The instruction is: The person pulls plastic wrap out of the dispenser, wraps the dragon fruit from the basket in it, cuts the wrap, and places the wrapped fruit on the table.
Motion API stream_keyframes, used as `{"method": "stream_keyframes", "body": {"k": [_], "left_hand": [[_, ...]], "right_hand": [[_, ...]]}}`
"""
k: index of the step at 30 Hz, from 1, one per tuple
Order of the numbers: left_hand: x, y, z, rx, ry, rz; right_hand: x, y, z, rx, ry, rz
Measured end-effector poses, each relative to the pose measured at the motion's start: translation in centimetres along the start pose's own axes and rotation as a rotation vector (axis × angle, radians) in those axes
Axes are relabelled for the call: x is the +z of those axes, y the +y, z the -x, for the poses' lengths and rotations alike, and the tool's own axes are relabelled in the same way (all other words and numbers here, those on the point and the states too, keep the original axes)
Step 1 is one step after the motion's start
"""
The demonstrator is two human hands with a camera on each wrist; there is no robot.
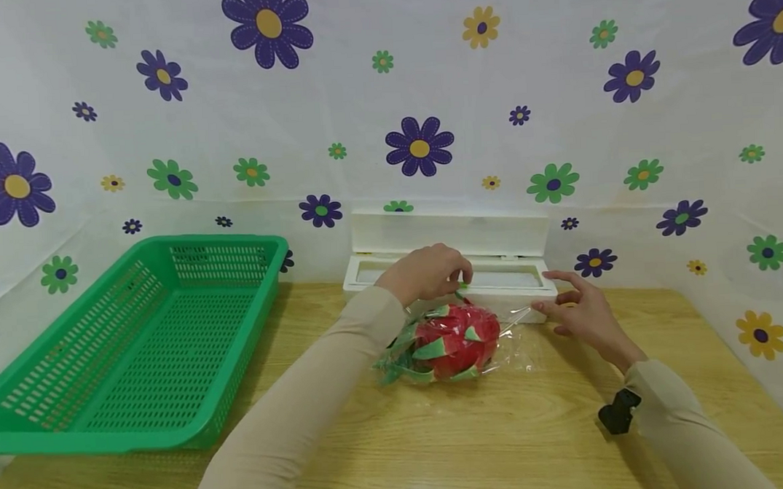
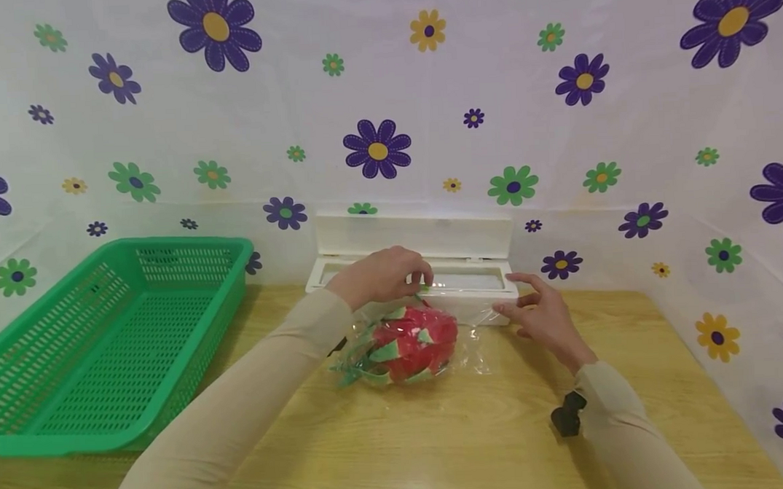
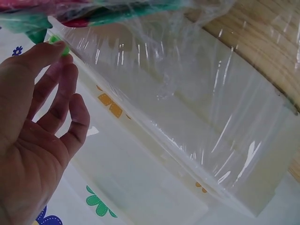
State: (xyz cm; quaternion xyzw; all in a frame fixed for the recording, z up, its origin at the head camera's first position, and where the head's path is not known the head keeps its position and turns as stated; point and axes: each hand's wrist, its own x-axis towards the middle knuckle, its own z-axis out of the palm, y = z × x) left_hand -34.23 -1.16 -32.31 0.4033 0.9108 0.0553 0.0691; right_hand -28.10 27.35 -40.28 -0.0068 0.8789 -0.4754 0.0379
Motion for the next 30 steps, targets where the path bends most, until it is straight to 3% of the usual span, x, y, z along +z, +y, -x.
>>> {"method": "stream_keyframes", "body": {"k": [30], "left_hand": [[0.4, -0.7, 1.5, -0.026, 0.060, 0.016]], "right_hand": [[0.0, -0.2, 0.2, -0.026, 0.012, -0.008]]}}
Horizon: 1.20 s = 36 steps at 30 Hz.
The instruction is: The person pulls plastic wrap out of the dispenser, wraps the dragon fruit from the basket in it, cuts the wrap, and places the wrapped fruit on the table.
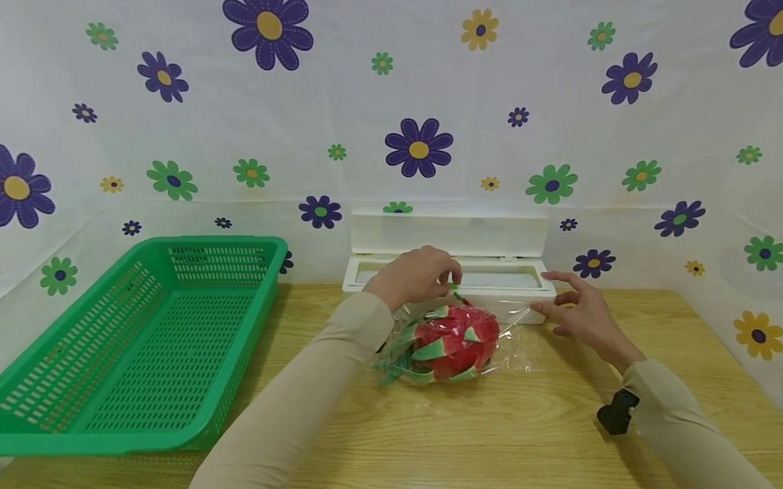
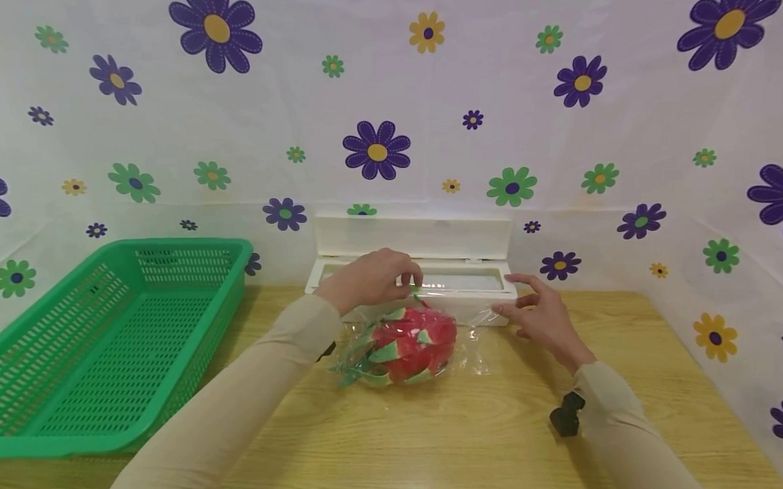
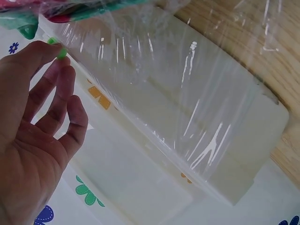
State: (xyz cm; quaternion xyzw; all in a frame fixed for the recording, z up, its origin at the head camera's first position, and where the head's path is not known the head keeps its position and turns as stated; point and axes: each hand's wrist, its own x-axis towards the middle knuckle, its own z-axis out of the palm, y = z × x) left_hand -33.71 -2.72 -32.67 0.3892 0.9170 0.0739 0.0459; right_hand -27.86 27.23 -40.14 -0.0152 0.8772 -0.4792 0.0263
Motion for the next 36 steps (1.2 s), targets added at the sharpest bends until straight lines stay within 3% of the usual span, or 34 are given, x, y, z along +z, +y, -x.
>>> {"method": "stream_keyframes", "body": {"k": [27, 36], "left_hand": [[-0.2, -0.3, 0.7, -0.038, -0.019, -0.032], [0.2, -1.6, 1.5, -0.052, 0.009, -0.010]], "right_hand": [[0.1, 0.1, -0.2, 0.024, -0.014, -0.021], [0.1, -0.1, -0.1, 0.019, -0.005, 0.000]]}}
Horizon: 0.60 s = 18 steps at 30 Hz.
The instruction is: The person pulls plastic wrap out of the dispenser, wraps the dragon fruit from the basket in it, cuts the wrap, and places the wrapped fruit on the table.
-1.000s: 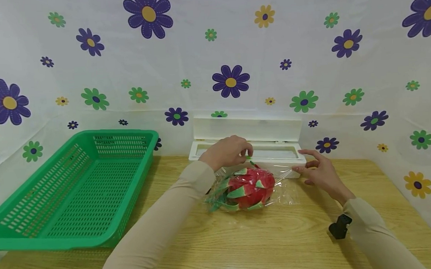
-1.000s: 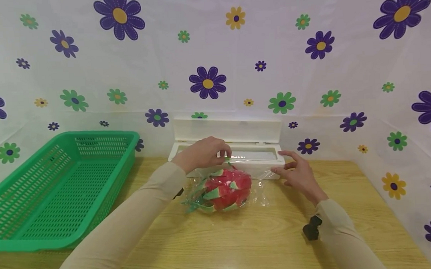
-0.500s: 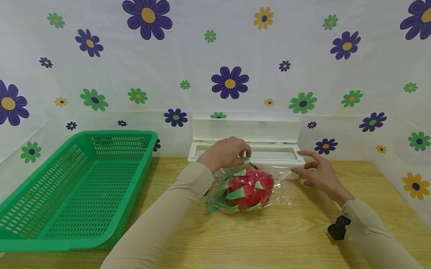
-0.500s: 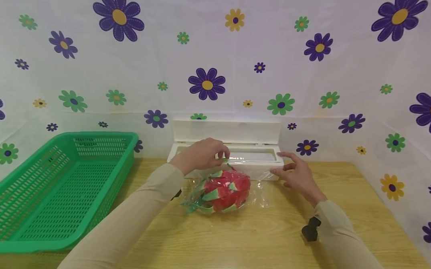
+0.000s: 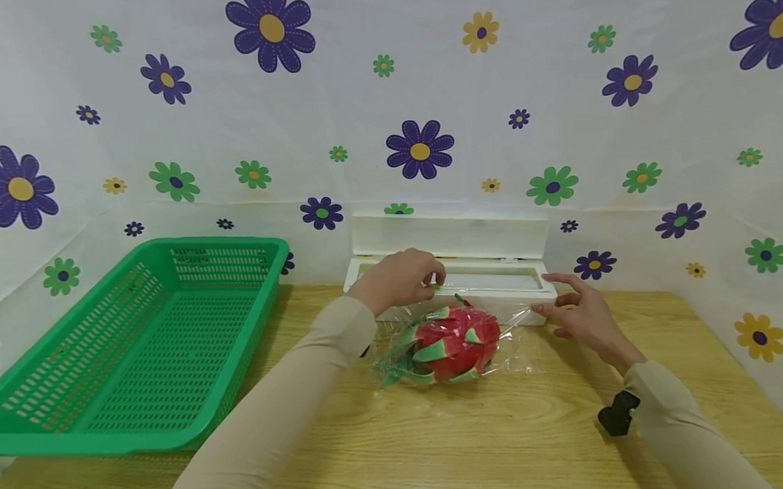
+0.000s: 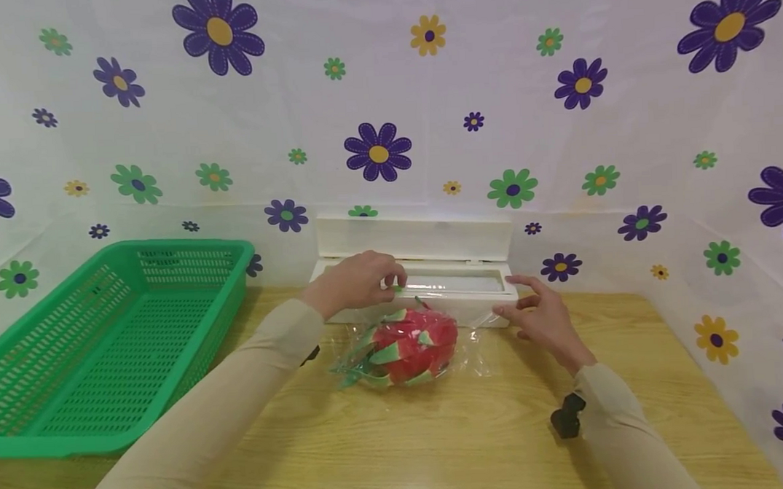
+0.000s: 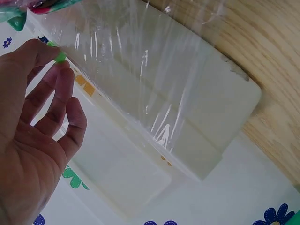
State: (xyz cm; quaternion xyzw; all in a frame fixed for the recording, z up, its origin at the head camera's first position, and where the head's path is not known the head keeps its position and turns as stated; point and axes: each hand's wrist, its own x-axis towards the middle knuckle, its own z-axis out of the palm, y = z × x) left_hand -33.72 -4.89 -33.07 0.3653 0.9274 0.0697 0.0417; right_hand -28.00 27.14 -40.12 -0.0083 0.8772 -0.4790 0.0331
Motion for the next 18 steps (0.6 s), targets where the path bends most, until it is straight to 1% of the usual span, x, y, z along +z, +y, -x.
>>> {"method": "stream_keyframes", "body": {"k": [7, 18], "left_hand": [[-0.24, -0.08, 0.51, 0.005, 0.003, -0.009], [-0.06, -0.50, 0.61, 0.037, 0.035, -0.037]], "right_hand": [[-0.05, 0.02, 0.07, -0.007, 0.001, 0.004], [-0.03, -0.05, 0.05, 0.011, -0.005, 0.004]]}}
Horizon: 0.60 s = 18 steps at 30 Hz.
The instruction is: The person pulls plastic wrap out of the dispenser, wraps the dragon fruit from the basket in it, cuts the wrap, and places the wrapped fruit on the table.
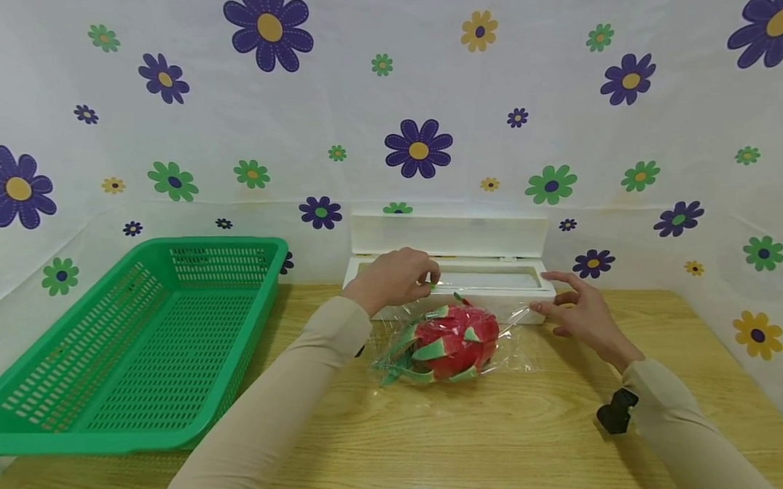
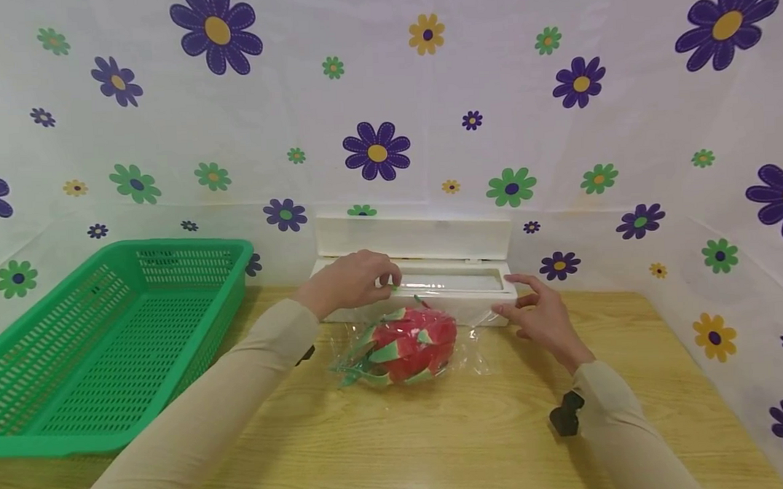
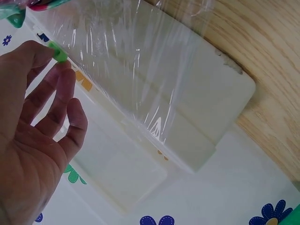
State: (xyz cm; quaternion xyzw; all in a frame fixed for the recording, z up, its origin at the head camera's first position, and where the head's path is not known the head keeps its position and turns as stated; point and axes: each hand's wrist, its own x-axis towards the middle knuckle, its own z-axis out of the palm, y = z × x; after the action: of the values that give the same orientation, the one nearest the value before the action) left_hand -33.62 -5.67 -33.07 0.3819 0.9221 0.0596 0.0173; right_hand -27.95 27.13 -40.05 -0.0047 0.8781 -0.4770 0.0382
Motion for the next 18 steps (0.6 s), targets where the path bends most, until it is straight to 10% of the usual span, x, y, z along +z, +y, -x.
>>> {"method": "stream_keyframes", "body": {"k": [18], "left_hand": [[-0.05, -0.05, 0.56, -0.036, -0.004, 0.000]], "right_hand": [[0.01, 0.01, -0.06, 0.002, 0.001, 0.001]]}}
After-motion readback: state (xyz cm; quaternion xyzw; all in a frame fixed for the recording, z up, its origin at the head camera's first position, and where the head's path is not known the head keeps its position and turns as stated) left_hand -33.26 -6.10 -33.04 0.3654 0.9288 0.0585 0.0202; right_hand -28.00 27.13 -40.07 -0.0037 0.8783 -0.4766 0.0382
